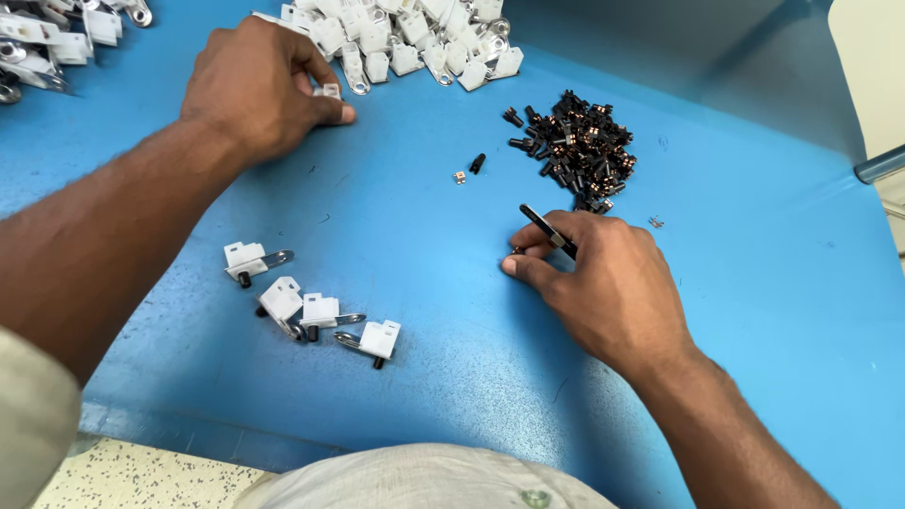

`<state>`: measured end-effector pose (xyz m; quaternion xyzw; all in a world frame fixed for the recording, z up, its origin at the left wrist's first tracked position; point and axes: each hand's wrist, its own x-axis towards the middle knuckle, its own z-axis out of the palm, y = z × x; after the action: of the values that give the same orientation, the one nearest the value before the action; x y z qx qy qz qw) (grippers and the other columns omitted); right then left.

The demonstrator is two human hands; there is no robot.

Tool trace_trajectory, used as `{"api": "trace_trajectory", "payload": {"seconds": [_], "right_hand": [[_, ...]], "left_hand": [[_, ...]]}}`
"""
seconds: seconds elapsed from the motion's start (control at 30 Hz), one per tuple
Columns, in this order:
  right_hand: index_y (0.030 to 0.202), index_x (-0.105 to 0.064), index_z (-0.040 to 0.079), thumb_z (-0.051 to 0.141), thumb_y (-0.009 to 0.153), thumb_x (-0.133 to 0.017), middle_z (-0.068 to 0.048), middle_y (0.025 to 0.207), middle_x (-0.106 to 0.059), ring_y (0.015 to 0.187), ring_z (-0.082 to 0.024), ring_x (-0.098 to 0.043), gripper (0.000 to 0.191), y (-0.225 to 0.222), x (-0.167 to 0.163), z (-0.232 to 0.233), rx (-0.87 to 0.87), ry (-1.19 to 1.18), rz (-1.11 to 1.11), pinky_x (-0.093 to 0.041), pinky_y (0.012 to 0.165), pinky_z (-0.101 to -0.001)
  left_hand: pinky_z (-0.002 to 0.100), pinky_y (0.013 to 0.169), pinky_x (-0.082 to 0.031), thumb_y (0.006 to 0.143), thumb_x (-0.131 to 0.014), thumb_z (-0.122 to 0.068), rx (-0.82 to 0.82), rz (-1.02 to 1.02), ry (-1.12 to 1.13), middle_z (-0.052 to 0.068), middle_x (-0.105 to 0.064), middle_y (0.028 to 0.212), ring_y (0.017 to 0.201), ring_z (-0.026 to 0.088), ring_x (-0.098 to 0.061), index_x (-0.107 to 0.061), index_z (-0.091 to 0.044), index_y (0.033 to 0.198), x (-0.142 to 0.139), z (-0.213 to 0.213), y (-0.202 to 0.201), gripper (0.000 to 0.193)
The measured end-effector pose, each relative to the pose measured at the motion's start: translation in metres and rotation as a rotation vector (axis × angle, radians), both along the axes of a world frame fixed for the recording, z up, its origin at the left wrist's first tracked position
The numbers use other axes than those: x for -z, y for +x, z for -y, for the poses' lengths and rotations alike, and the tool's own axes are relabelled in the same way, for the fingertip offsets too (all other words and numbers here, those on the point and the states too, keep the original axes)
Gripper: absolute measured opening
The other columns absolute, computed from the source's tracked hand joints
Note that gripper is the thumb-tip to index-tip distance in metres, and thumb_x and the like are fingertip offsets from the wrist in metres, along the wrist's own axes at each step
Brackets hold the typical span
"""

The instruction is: The person assembles small white plastic switch components at a blue workbench. They pick black coil contacts from a pile, insert each into a white housing by hand and with tweezers, and set the finished units aside with the growing pile of completed parts.

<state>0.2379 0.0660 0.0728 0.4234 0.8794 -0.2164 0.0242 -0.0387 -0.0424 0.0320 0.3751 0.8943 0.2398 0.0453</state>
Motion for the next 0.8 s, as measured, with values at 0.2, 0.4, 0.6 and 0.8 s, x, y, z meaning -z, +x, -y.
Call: {"api": "trace_trajectory", "payload": {"seconds": [0.2,0.4,0.6,0.8], "right_hand": [[0.098,-0.083,0.017,0.033,0.08,-0.082,-0.004,0.083,-0.079,0.07,-0.016,-0.067,0.024,0.012,-0.001,0.001,0.128,-0.106,-0.195,-0.053,0.068,-0.0344],[0.112,-0.084,0.005,0.019,0.092,-0.082,0.0,0.072,-0.06,0.048,-0.005,-0.037,0.025,0.035,-0.032,0.012,0.193,-0.609,-0.722,-0.026,0.038,-0.0239],[0.102,-0.083,0.01,0.024,0.083,-0.083,0.003,0.062,-0.068,0.044,-0.003,-0.044,0.024,0.038,-0.053,0.036,0.089,-0.207,-0.513,-0.03,0.036,-0.0241],[0.106,-0.085,0.021,0.032,0.084,-0.084,-0.005,0.055,-0.054,0.044,-0.009,-0.036,0.025,0.046,-0.056,0.037,0.105,-0.119,-0.336,-0.023,0.04,-0.0298]], "left_hand": [[0.037,0.081,-0.056,0.083,-0.083,-0.029,-0.02,0.35,0.111,0.0,-0.074,0.107,0.09,0.013,-0.071,-0.076,-0.018,0.105,-0.034,0.013,0.081,0.026],[0.032,0.074,-0.06,0.078,-0.084,-0.033,0.116,0.735,0.157,0.001,-0.079,0.087,0.079,0.012,-0.073,-0.081,-0.016,0.098,-0.064,0.038,0.168,0.027],[0.031,0.067,-0.06,0.079,-0.082,-0.033,0.099,0.736,0.169,-0.001,-0.079,0.083,0.073,0.01,-0.074,-0.085,-0.019,0.098,-0.077,0.046,0.185,0.024],[0.032,0.063,-0.06,0.081,-0.081,-0.035,0.075,0.731,0.205,-0.002,-0.078,0.079,0.068,0.009,-0.072,-0.085,-0.019,0.097,-0.084,0.048,0.191,0.024]]}}
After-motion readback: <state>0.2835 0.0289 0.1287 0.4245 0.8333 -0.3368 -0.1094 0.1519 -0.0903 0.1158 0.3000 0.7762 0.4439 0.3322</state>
